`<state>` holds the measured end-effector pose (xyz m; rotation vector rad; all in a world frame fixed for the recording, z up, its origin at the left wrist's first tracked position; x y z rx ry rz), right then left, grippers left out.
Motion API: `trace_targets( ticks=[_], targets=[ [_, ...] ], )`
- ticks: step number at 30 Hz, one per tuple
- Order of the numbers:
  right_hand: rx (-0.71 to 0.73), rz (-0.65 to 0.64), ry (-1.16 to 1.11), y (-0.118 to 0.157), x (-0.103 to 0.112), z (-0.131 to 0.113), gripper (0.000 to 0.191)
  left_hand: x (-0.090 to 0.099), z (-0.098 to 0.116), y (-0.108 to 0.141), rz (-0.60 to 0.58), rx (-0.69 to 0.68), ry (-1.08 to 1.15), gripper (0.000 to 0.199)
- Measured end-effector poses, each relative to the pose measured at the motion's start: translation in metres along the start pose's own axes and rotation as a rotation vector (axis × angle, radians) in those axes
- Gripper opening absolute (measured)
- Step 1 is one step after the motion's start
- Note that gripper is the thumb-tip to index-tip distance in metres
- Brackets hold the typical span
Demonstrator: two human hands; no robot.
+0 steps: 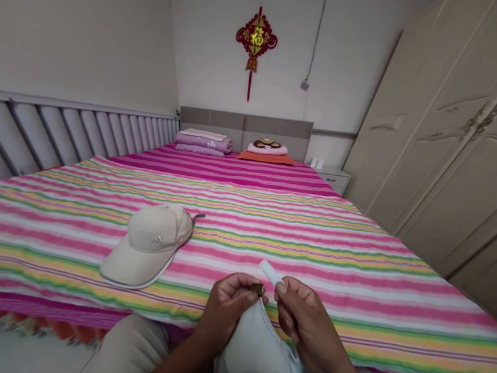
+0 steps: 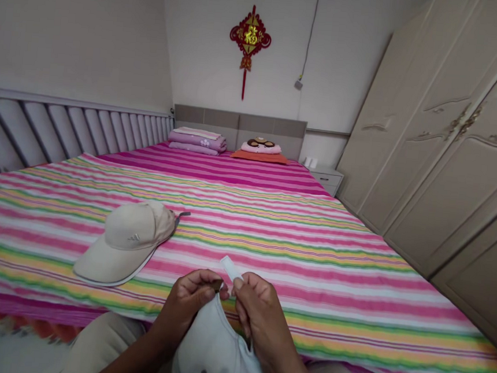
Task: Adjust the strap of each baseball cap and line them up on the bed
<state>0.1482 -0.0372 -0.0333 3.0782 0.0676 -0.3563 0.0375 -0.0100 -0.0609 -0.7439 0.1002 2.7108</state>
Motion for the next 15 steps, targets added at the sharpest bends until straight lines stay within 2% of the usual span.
trace_targets(
  ticks=[2, 6, 10, 15],
  targets=[
    [-0.002, 0.032, 0.003, 0.002, 0.005, -0.001, 0.034, 0.002, -0.005, -0.001, 0.006, 0.044, 0.098, 0.03],
    [-0.002, 0.065, 0.008, 0.007, 0.012, -0.001, 0.032, 0.002, -0.008, -0.003, 0.009, 0.037, 0.182, 0.034],
    [-0.03, 0.046, -0.018, 0.009, 0.012, 0.003, 0.029, 0.003, -0.011, -0.005, 0.043, 0.067, 0.216, 0.037],
    [-0.054, 0.017, -0.044, 0.008, 0.011, 0.008, 0.03, 0.003, -0.016, -0.006, 0.016, 0.087, 0.208, 0.036]
  ],
)
Point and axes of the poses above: each hand's wrist, its own y-axis away from the middle knuckle, its own x-axis out of the back of the hand, z = x × y, the point moved 7 cm from there along -y, towards the middle knuckle, and after that the axes turned 1 degree about -x, right-handed, at the moved point
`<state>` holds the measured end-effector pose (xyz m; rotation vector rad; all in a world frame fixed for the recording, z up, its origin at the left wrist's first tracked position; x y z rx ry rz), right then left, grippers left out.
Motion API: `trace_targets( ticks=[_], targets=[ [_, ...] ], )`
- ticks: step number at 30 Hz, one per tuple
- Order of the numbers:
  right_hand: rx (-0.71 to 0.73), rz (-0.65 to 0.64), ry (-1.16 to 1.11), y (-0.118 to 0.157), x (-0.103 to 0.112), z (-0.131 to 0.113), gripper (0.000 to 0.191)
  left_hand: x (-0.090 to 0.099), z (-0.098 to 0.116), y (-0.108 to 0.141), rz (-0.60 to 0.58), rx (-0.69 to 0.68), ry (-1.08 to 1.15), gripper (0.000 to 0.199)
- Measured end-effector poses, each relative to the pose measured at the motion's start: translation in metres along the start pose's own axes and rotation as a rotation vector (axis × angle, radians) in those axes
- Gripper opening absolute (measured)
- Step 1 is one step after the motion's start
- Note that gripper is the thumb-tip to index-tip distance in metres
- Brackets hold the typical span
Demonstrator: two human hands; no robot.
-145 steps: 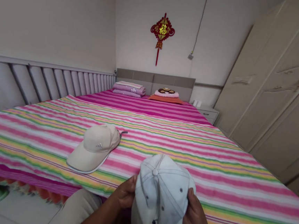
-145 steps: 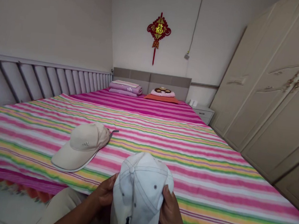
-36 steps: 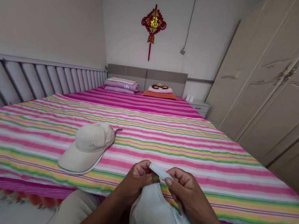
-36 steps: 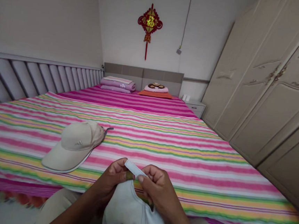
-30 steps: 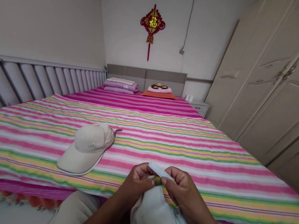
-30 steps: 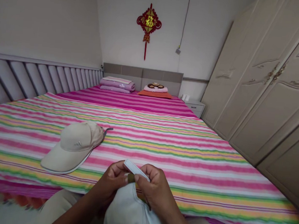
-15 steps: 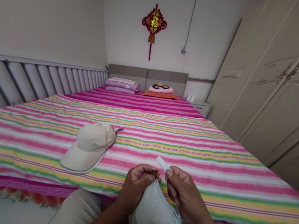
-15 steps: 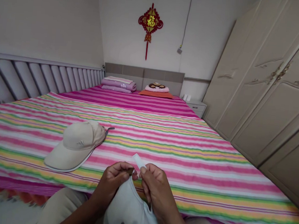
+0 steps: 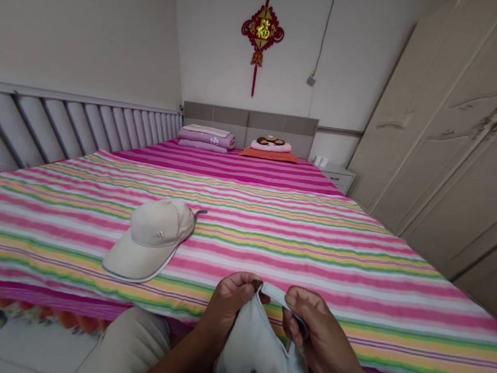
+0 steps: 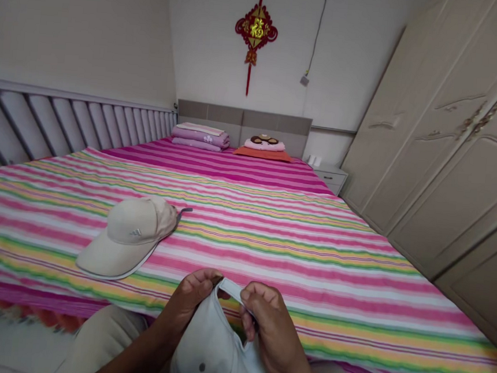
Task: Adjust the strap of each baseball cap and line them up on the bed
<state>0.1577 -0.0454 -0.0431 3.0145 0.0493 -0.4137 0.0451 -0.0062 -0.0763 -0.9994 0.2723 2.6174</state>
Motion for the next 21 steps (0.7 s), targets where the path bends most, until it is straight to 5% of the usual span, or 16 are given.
trace_targets(
  ticks=[11, 21],
  targets=[
    [-0.059, -0.062, -0.003, -0.002, -0.007, 0.004, 0.032, -0.002, 0.008, 0.005, -0.047, -0.055, -0.062, 0.032],
    [-0.05, -0.153, 0.398, 0.001, -0.003, -0.008, 0.038, -0.012, 0.043, 0.018, -0.229, -0.415, -0.594, 0.015]
  ],
)
Point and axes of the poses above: each hand's wrist, its own y-axis away from the middle knuckle, its own x-axis out of the back of the hand, z = x × y, the point moved 7 cm from there along -y, towards the middle knuckle, and after that the axes turned 1 degree about -x, right-handed, at the moved point
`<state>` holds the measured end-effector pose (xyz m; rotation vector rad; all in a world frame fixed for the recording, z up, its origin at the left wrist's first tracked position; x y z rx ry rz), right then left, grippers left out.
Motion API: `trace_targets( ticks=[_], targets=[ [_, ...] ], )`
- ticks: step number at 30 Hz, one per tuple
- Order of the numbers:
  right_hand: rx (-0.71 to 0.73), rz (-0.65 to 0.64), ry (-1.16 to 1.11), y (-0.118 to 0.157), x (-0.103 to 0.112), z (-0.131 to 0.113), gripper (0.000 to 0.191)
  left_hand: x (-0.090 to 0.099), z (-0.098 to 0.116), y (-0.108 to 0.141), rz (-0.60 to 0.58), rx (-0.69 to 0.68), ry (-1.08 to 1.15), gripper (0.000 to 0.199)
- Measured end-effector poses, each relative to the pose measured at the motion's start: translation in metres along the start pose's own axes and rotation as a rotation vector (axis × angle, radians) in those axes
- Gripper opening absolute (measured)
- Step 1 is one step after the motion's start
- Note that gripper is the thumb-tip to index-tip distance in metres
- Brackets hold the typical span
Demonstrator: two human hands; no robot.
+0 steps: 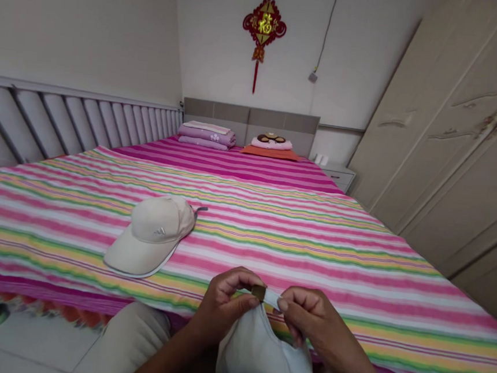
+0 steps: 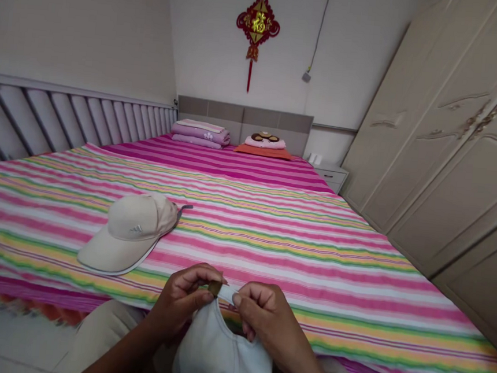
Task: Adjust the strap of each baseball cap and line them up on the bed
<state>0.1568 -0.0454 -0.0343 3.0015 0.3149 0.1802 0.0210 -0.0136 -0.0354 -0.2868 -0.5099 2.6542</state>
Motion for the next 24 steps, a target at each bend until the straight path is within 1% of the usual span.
trace_targets(
  ticks=[2, 5, 8, 12, 17, 20, 24],
  targets=[
    [0.006, 0.012, 0.039, 0.0, 0.0, -0.002, 0.038, -0.001, 0.008, 0.0, -0.022, -0.04, -0.085, 0.014],
    [-0.004, 0.006, 0.02, 0.001, -0.002, -0.002, 0.037, -0.003, 0.02, 0.001, -0.057, -0.091, -0.196, 0.013],
    [-0.019, -0.02, -0.021, 0.001, -0.006, -0.001, 0.034, -0.006, 0.026, 0.002, -0.073, -0.109, -0.231, 0.013],
    [-0.016, -0.009, -0.033, 0.001, -0.007, -0.001, 0.032, -0.005, 0.025, 0.005, -0.029, -0.099, -0.212, 0.013],
    [0.035, 0.049, 0.055, 0.001, -0.004, -0.008, 0.034, -0.006, 0.023, 0.007, -0.028, -0.106, -0.225, 0.014],
    [0.032, 0.018, 0.023, 0.001, -0.006, -0.007, 0.034, -0.008, 0.022, 0.008, -0.023, -0.109, -0.213, 0.014],
    [-0.015, -0.001, -0.088, -0.001, -0.008, 0.001, 0.033, -0.01, 0.022, 0.011, 0.015, -0.145, -0.231, 0.015]
  ],
)
Point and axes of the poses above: each hand's wrist, its own y-axis away from the middle knuckle, its own x-axis out of the back of the hand, z = x × y, the point moved 7 cm from there along -y, towards the middle knuckle, and after that the axes turned 1 degree about -x, right-handed, at the moved point
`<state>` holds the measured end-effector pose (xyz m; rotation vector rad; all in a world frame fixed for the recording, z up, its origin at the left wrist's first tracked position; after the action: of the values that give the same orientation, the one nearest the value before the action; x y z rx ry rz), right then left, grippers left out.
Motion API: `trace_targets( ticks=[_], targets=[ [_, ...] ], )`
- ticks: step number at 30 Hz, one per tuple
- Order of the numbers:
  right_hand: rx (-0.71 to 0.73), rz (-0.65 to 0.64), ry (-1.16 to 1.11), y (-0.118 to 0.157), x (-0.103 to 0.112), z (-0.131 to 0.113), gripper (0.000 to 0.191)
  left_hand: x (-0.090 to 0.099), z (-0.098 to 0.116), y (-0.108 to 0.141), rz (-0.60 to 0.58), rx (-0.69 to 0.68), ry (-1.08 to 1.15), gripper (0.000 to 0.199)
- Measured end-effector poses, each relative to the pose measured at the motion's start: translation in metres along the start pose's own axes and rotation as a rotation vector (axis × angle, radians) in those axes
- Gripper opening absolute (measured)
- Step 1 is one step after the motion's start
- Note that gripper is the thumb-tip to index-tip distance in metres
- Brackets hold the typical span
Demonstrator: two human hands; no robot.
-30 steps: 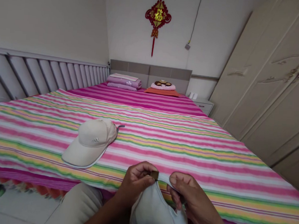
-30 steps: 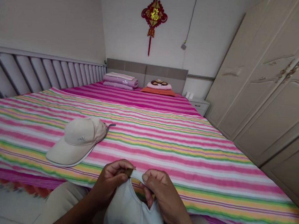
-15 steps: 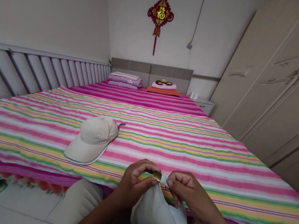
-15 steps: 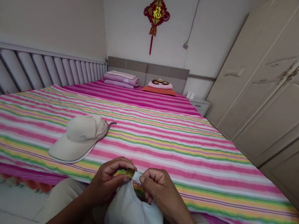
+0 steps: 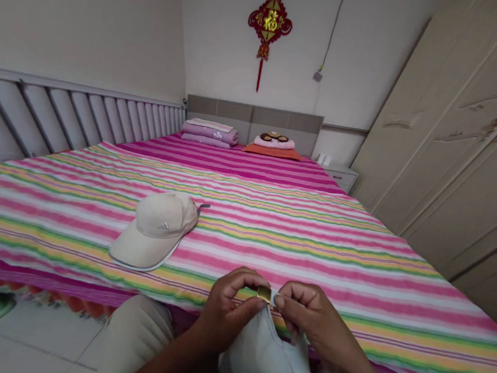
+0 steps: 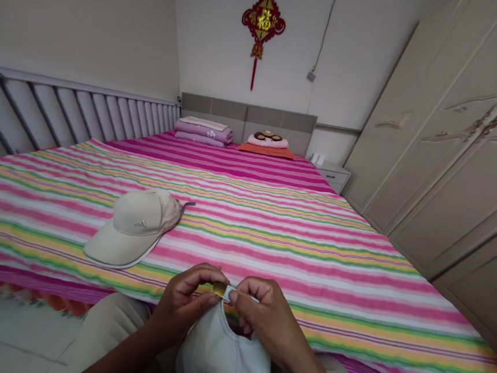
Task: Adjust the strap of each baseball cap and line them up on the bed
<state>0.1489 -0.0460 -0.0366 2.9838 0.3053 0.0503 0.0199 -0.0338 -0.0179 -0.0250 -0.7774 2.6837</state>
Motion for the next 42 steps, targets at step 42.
trace_targets(
  ticks=[42],
  targets=[
    [0.011, -0.091, -0.108, 0.0, 0.002, 0.011, 0.033, -0.013, -0.047, 0.011, 0.187, 0.469, 0.614, 0.028]
  ],
)
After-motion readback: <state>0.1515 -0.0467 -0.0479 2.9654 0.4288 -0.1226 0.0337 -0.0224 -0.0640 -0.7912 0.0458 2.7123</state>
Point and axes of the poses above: each hand's wrist, its own y-axis away from the middle knuckle, its own x-axis out of the back of the hand, z = x × y, the point moved 7 cm from there along -y, towards the middle knuckle, and after that the axes turned 1 degree about -x, right-handed, at the moved point
